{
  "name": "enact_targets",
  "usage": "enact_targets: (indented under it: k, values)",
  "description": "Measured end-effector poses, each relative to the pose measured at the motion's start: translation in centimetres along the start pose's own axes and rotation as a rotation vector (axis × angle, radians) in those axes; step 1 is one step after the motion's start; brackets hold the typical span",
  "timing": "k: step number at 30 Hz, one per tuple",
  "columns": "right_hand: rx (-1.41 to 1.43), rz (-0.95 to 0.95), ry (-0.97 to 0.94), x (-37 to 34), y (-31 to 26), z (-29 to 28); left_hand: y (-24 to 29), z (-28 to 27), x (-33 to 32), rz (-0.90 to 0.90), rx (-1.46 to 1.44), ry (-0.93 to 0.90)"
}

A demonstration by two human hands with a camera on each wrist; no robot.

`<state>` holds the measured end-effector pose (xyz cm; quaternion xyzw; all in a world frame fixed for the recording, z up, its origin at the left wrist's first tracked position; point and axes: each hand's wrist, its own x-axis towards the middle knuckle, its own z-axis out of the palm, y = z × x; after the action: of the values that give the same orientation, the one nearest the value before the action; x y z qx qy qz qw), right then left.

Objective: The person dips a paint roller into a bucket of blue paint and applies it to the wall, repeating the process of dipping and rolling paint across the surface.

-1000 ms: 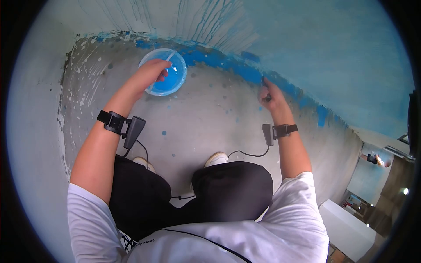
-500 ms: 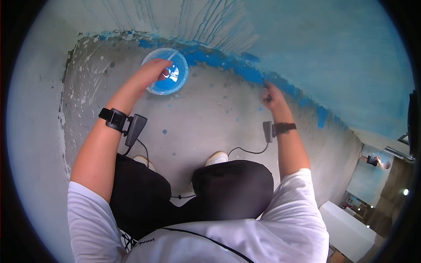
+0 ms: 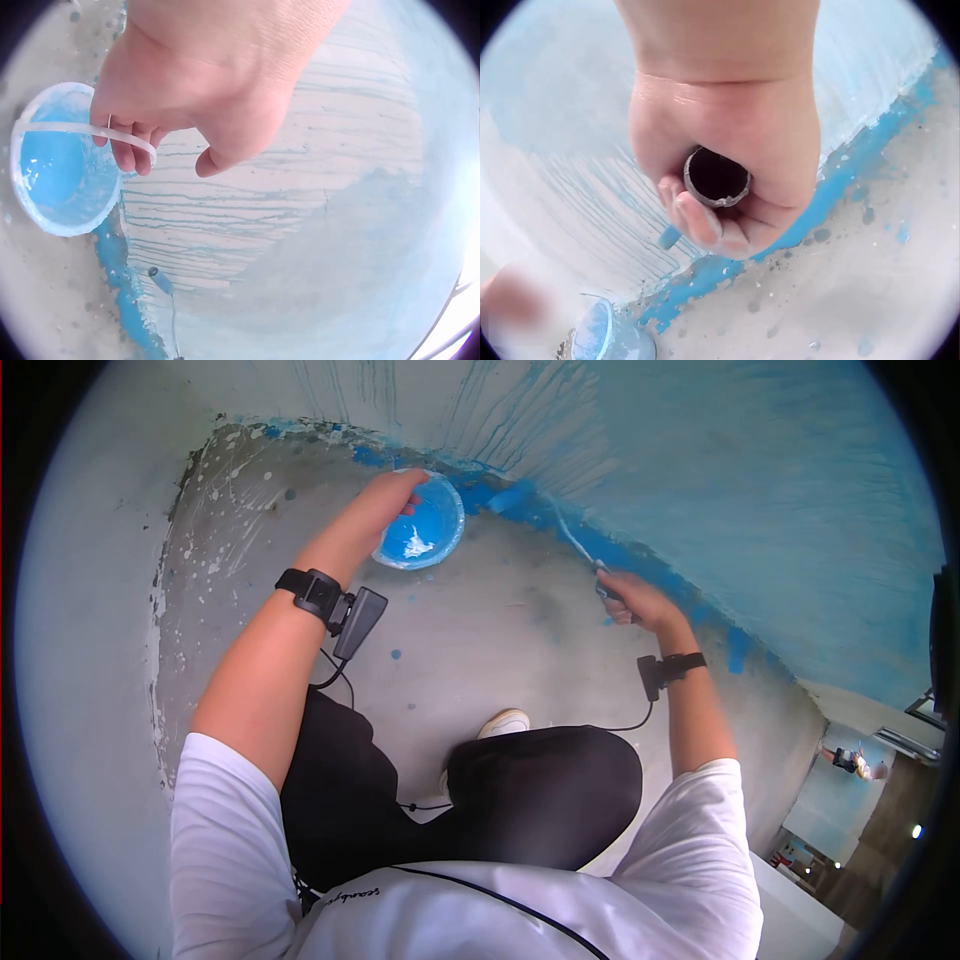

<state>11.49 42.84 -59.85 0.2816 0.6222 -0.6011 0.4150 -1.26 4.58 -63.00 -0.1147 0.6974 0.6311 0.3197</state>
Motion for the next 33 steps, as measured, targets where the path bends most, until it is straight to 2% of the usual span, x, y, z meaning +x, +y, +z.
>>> enact_targets:
  k: [1,2,4,5,7,11,13,14,16,18,20,21,23,24,26,33]
  values:
    - [-0.191,-0.001,-0.062,-0.1,-1.3,0.5,0.0,0.0,-0.1,0.000,0.006,0.006]
    - [-0.188,-0.004,-0.068,-0.2,-2.4,1.2,0.1,0.0,-0.2,-0.002,-0.014,0.021]
    - [-0.576,-0.038,-0.152,0.5,-4.4,3.0,0.1,0.1,-0.2,-0.006,-0.030,0.038]
    - [-0.572,-0.041,-0.156,1.5,-4.9,3.6,0.0,0.1,0.0,-0.018,-0.029,0.026]
    - [-0.844,-0.104,-0.129,3.6,-5.9,5.1,0.1,0.1,0.0,-0.026,-0.021,0.013]
    - [-0.853,-0.015,-0.138,7.9,-8.1,8.7,0.3,0.5,-0.1,-0.007,0.013,-0.027]
    - [-0.780,0.150,-0.120,8.9,-9.0,10.9,0.1,0.5,0.2,-0.012,0.036,-0.012]
    - [-0.770,0.145,-0.123,9.3,-8.9,11.9,0.1,0.6,0.2,-0.013,0.036,-0.031]
    - [-0.621,0.266,-0.025,10.0,-8.9,13.6,0.0,0.5,0.3,-0.009,0.054,-0.052]
    - [-0.619,0.243,0.013,11.0,-8.6,14.4,0.0,0.3,0.2,-0.009,0.053,-0.089]
    - [-0.880,0.130,-0.025,11.9,-8.2,14.6,0.4,0.4,-0.4,-0.007,0.062,-0.090]
    - [-0.870,0.124,-0.028,12.3,-8.0,14.6,0.5,0.5,-0.7,-0.007,0.055,-0.091]
    - [-0.879,0.009,0.120,12.4,-8.0,14.8,0.5,0.4,-0.8,-0.013,0.058,-0.100]
    - [-0.868,0.006,0.121,12.6,-8.1,14.9,0.6,0.4,-0.9,-0.014,0.047,-0.108]
    - [-1.035,0.009,0.095,13.4,-8.5,14.8,0.5,0.3,-0.8,-0.006,0.050,-0.111]
    - [-1.016,0.041,0.078,13.2,-8.5,14.1,0.2,0.1,-0.7,0.002,0.024,-0.114]
